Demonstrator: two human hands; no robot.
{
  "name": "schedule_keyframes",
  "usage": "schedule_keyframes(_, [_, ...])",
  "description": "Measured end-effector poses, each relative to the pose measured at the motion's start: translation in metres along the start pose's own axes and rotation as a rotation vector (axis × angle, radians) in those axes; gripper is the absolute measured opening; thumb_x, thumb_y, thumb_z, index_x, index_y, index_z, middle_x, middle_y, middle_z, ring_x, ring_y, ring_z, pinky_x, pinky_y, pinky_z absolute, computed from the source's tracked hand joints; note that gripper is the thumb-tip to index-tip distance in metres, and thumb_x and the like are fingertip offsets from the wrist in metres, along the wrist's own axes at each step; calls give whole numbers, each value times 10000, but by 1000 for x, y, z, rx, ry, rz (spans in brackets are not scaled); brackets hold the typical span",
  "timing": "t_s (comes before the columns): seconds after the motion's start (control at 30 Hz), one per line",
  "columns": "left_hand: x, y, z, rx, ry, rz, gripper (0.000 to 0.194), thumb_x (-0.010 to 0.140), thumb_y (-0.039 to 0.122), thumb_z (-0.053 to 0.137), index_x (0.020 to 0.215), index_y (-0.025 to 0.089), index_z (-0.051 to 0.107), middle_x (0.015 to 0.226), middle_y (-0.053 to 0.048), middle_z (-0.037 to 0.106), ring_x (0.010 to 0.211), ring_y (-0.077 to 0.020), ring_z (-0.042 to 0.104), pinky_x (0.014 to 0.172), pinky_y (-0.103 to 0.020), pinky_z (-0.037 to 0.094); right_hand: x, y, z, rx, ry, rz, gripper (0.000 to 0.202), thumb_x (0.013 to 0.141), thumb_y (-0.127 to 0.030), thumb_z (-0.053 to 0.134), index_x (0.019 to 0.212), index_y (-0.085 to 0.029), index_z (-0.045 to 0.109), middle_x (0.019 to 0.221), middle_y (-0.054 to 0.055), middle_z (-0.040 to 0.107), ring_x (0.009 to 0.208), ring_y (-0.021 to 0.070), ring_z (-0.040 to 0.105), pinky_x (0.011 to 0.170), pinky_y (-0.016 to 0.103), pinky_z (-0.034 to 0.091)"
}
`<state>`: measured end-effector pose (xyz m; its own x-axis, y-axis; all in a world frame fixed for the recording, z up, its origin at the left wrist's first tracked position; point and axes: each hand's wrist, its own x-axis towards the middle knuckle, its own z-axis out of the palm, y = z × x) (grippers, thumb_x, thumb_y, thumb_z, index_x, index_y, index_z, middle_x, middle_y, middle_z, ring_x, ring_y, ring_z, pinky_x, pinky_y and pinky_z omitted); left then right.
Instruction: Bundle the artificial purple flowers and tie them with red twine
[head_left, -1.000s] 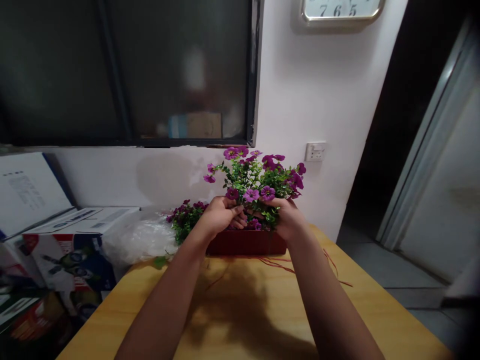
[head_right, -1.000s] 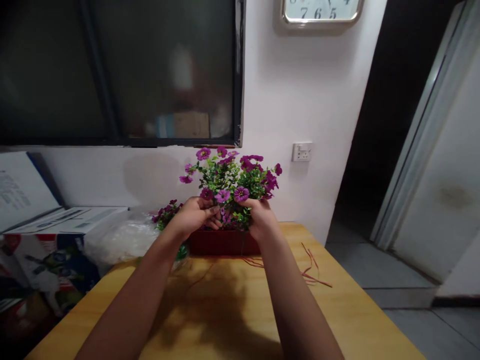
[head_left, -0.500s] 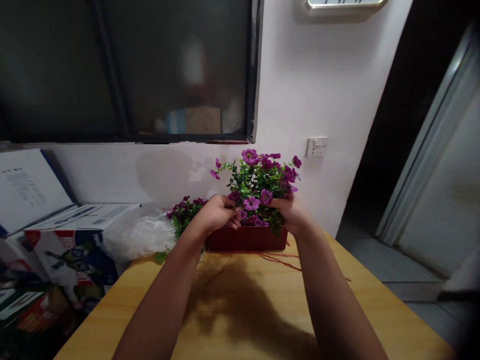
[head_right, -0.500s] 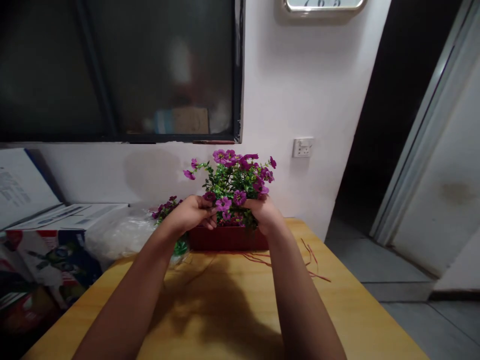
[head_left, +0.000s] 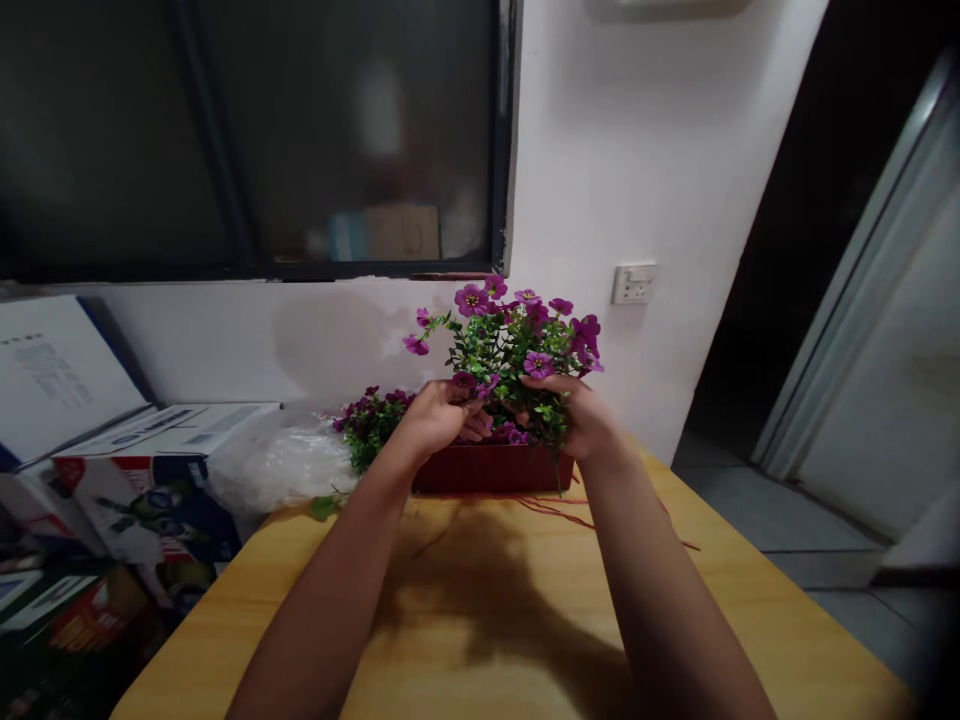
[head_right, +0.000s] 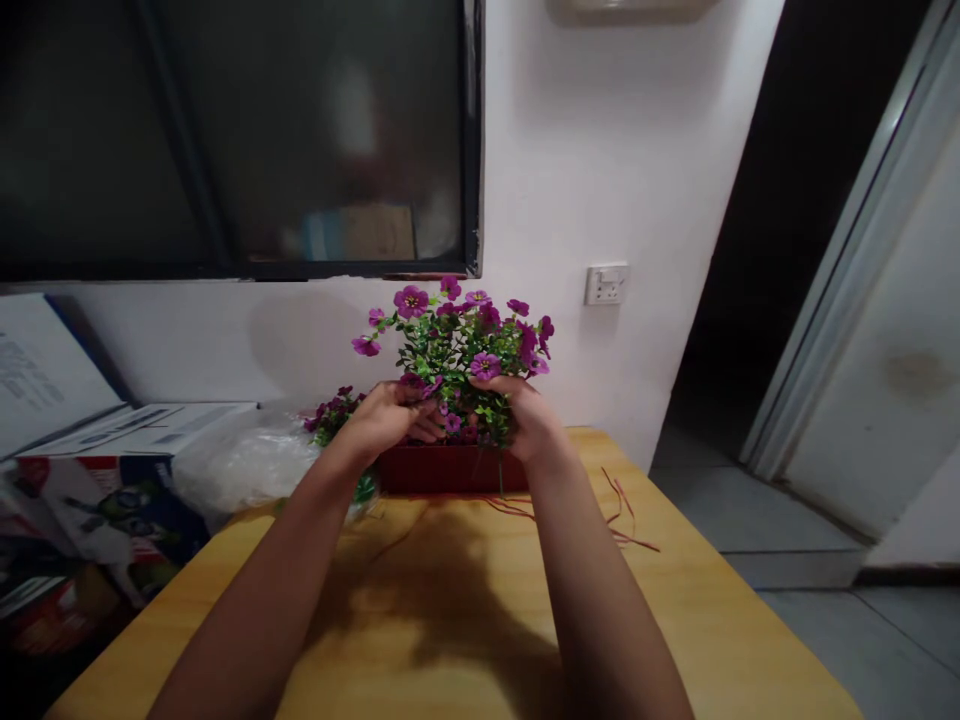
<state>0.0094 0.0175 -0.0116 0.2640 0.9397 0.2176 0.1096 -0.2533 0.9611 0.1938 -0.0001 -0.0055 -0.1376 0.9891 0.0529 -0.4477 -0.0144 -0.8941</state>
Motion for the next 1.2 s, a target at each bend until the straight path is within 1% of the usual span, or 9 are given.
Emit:
schedule_keyframes(0.23, [-6, 7, -1, 2, -34, -14, 190, 858, 177, 631, 681, 116, 602, 608, -66, 672, 493, -161, 649, 528, -282, 555, 1, 6, 8, 18, 121, -48, 231, 608, -119, 732, 824, -194, 698, 663, 28, 721, 502, 188, 600, 477, 336, 522])
schedule_keyframes(0.43, [-3, 3, 5, 95, 32, 33, 188, 876, 193, 591, 694, 155, 559, 546, -9, 609, 436, -146, 597, 480, -266, 508, -1, 2, 12, 78, 122, -84, 101, 635, -133, 695, 701, -202, 663, 551, -1, 660, 434, 148, 522, 402, 293, 454])
schedule_keyframes(0.53, [-2, -1, 5, 209, 80, 85, 152, 872, 184, 571, 721, 166, 579, 537, -7, 603, 427, -150, 576, 471, -252, 466, 0, 3, 13, 78, 126, -83, 126, 637, -130, 707, 742, -195, 679, 558, 2, 669, 435, 148, 528, 395, 287, 441])
schedule_keyframes(0.6, [-2, -3, 3, 310, 122, 146, 135, 855, 180, 577, 722, 174, 599, 539, -19, 603, 447, -161, 571, 495, -255, 446, 0, 4, 10, 64, 110, -69, 152, 633, -129, 721, 768, -192, 691, 586, 9, 687, 451, 153, 547, 397, 285, 442])
schedule_keyframes(0.7, [-4, -3, -2, 459, 184, 276, 105, 810, 160, 614, 709, 186, 629, 598, -61, 623, 604, -204, 616, 636, -280, 456, 0, 3, 3, 36, 54, -26, 72, 640, -163, 718, 699, -179, 680, 590, 32, 684, 462, 161, 560, 390, 283, 442])
schedule_keyframes(0.83, [-7, 0, -5, 581, 160, 410, 91, 794, 135, 620, 743, 191, 669, 759, -107, 683, 766, -238, 633, 787, -299, 439, 2, 0, -1, 61, -36, -68, 37, 624, -167, 667, 649, -174, 642, 616, 29, 664, 491, 140, 552, 406, 252, 432])
schedule_keyframes(0.93, [-10, 0, -5, 607, 115, 431, 114, 832, 179, 587, 759, 192, 673, 680, -80, 669, 650, -210, 611, 696, -282, 439, 3, 1, 1, 105, -98, -119, 59, 607, -189, 642, 662, -179, 621, 634, 23, 639, 483, 124, 504, 404, 256, 405])
schedule_keyframes(1.07, [-8, -2, -8, 492, 47, 366, 198, 848, 215, 548, 668, 189, 625, 561, -38, 626, 525, -162, 567, 558, -241, 406, 4, 6, 3, 142, -155, -190, 106, 608, -184, 662, 691, -217, 605, 657, 1, 626, 511, 127, 494, 423, 259, 398])
schedule_keyframes(1.2, [-1, -6, -14, 396, 91, 327, 192, 794, 165, 551, 607, 185, 586, 553, -41, 622, 534, -161, 590, 541, -230, 433, 3, 10, 2, 91, -194, -150, 122, 633, -207, 685, 735, -232, 621, 706, 22, 660, 543, 143, 521, 426, 257, 393])
